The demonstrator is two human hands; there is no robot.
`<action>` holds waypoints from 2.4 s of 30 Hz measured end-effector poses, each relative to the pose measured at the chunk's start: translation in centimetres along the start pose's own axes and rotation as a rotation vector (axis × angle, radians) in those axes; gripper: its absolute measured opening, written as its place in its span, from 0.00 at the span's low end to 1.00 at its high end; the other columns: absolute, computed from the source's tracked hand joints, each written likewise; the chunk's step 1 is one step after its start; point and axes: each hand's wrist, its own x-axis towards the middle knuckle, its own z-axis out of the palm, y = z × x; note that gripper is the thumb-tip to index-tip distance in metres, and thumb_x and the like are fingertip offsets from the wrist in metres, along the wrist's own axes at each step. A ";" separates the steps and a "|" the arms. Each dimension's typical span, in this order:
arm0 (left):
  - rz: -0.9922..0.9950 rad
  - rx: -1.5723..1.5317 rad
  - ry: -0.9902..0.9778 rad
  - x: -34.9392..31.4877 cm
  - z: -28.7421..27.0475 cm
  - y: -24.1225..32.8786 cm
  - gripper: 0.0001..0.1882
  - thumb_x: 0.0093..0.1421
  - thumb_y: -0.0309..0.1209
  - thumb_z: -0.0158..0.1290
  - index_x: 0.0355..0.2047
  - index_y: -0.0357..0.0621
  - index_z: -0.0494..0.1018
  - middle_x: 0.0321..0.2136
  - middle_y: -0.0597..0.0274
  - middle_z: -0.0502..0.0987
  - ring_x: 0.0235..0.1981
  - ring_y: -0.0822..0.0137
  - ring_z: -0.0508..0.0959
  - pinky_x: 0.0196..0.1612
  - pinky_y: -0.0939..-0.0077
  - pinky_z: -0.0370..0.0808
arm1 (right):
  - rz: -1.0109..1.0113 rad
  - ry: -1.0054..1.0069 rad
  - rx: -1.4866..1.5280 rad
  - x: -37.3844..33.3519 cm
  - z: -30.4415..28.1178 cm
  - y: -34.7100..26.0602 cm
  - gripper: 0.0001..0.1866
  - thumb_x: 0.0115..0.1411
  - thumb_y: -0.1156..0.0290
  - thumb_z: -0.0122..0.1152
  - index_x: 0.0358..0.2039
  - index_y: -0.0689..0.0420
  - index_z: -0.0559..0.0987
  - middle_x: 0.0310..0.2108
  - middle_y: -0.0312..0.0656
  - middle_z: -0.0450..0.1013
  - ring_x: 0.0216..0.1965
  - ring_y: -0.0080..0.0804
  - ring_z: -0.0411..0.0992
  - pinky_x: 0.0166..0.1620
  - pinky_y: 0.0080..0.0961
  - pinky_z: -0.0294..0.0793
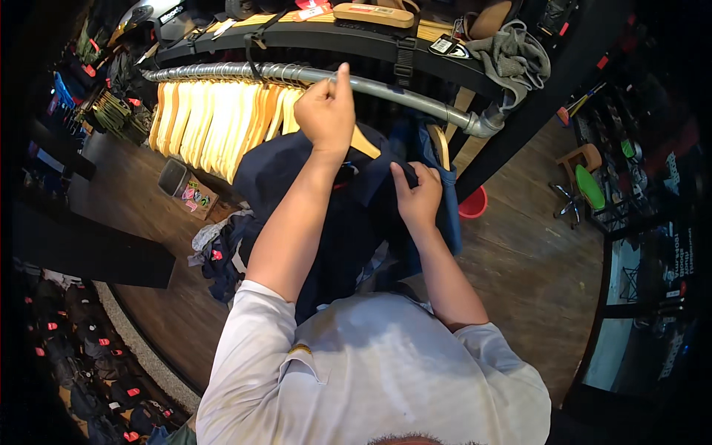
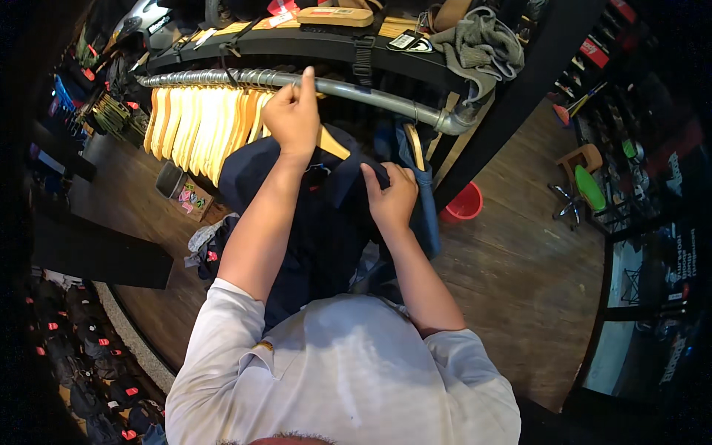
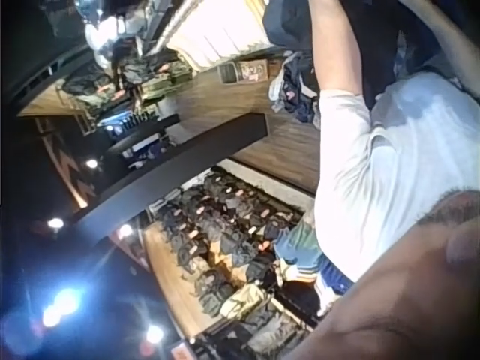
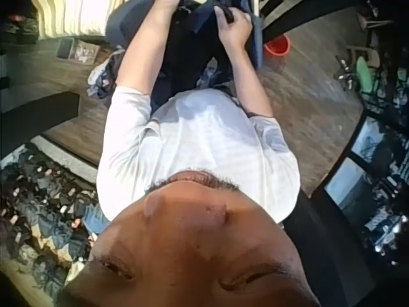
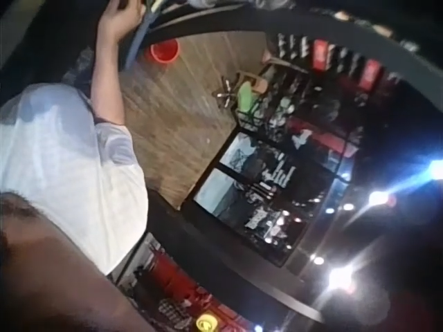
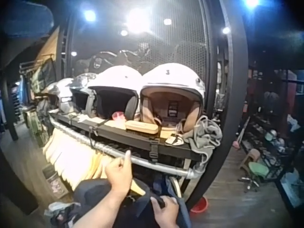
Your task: Brushing and cleaning garments with a hand brush before hanging them on a garment rack.
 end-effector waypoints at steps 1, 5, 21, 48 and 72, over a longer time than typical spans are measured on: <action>0.076 0.086 -0.049 0.1 0.6 0.4 0.31 0.69 0.44 0.69 0.16 0.37 0.69 0.13 0.55 0.68 0.15 0.55 0.64 0.24 0.58 0.64 | 0.027 0.025 0.012 0.3 -0.2 0.9 0.20 0.68 0.54 0.77 0.37 0.61 0.86 0.31 0.49 0.80 0.39 0.49 0.78 0.46 0.39 0.76; 0.483 0.345 -0.123 1.2 0.6 1.2 0.23 0.73 0.43 0.62 0.23 0.43 0.77 0.23 0.56 0.79 0.27 0.46 0.81 0.30 0.53 0.75 | 0.065 0.089 0.094 1.4 -0.7 3.7 0.22 0.69 0.53 0.77 0.37 0.62 0.86 0.25 0.42 0.77 0.27 0.32 0.74 0.36 0.29 0.72; 0.190 0.364 -0.432 -14.5 -10.1 -11.2 0.22 0.64 0.25 0.67 0.59 0.49 0.83 0.52 0.48 0.77 0.55 0.45 0.78 0.62 0.53 0.73 | 0.024 -0.067 -0.067 1.3 2.2 8.1 0.29 0.70 0.57 0.75 0.63 0.60 0.77 0.51 0.55 0.79 0.53 0.49 0.78 0.58 0.41 0.75; 0.522 0.782 -0.849 -7.5 -11.6 -8.3 0.15 0.57 0.34 0.72 0.46 0.54 0.87 0.60 0.55 0.75 0.62 0.52 0.74 0.64 0.51 0.68 | 0.336 -0.270 0.679 -5.6 10.3 6.8 0.11 0.66 0.75 0.78 0.43 0.63 0.83 0.38 0.37 0.86 0.36 0.20 0.82 0.43 0.24 0.81; 0.789 0.958 -1.213 -5.9 -12.4 -6.7 0.06 0.64 0.32 0.63 0.34 0.51 0.89 0.35 0.65 0.84 0.54 0.61 0.82 0.85 0.39 0.48 | 0.345 -0.147 0.838 -10.8 10.2 4.6 0.04 0.70 0.77 0.74 0.38 0.62 0.85 0.35 0.31 0.83 0.37 0.15 0.80 0.44 0.18 0.79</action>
